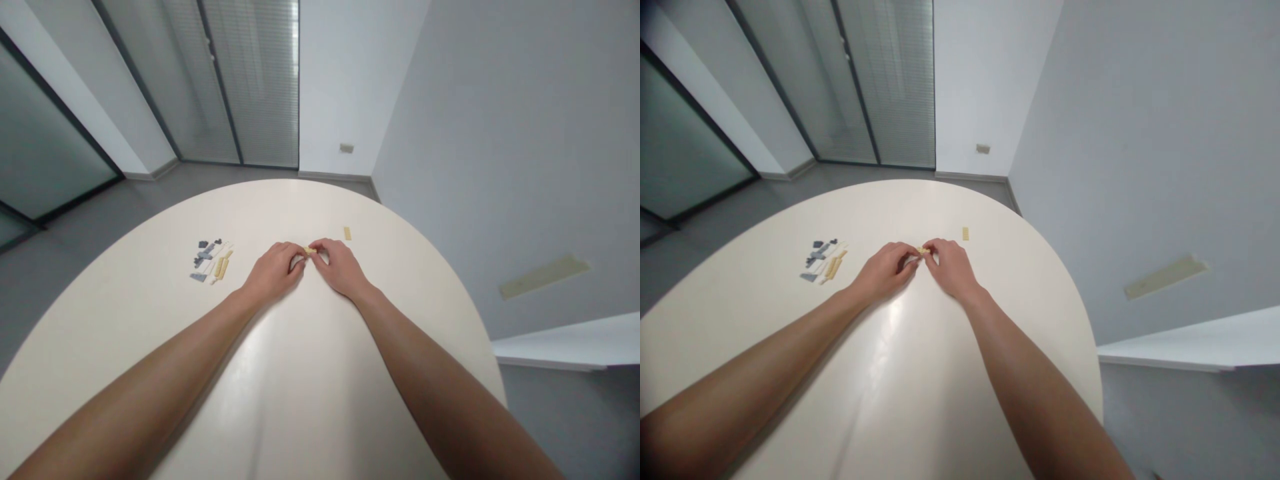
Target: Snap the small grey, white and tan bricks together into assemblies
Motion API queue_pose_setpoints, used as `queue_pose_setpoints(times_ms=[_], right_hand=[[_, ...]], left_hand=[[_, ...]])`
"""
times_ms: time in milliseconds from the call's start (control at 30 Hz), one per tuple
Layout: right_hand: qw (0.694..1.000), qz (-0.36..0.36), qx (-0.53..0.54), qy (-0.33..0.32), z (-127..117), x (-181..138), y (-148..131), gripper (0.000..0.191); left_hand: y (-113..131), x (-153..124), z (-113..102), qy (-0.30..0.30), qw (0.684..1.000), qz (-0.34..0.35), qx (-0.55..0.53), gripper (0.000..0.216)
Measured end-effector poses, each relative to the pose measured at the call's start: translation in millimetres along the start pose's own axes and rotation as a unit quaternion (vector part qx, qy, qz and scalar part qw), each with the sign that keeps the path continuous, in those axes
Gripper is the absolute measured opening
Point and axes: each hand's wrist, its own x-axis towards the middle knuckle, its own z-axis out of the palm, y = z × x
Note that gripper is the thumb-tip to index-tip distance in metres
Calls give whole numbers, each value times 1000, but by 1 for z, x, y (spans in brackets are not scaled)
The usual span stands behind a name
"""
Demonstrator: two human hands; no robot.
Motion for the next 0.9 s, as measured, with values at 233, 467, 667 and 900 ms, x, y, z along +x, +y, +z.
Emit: queue_pose_setpoints(times_ms=[233, 467, 667, 900], right_hand=[[1000, 6, 0, -9, -2, 0, -2, 15], [1000, 4, 5, -13, -1, 0, -1, 16], [1000, 0, 8, -11, -1, -1, -1, 17], [1000, 2, 5, -10, -2, 0, -1, 16]], left_hand=[[1, -1, -1, 1, 1000, -22, -14, 21], [1, -1, -1, 3, 1000, -3, -9, 28], [1, 0, -1, 4, 1000, 4, -7, 29], [1, 0, 0, 4, 1000, 1, -8, 28]])
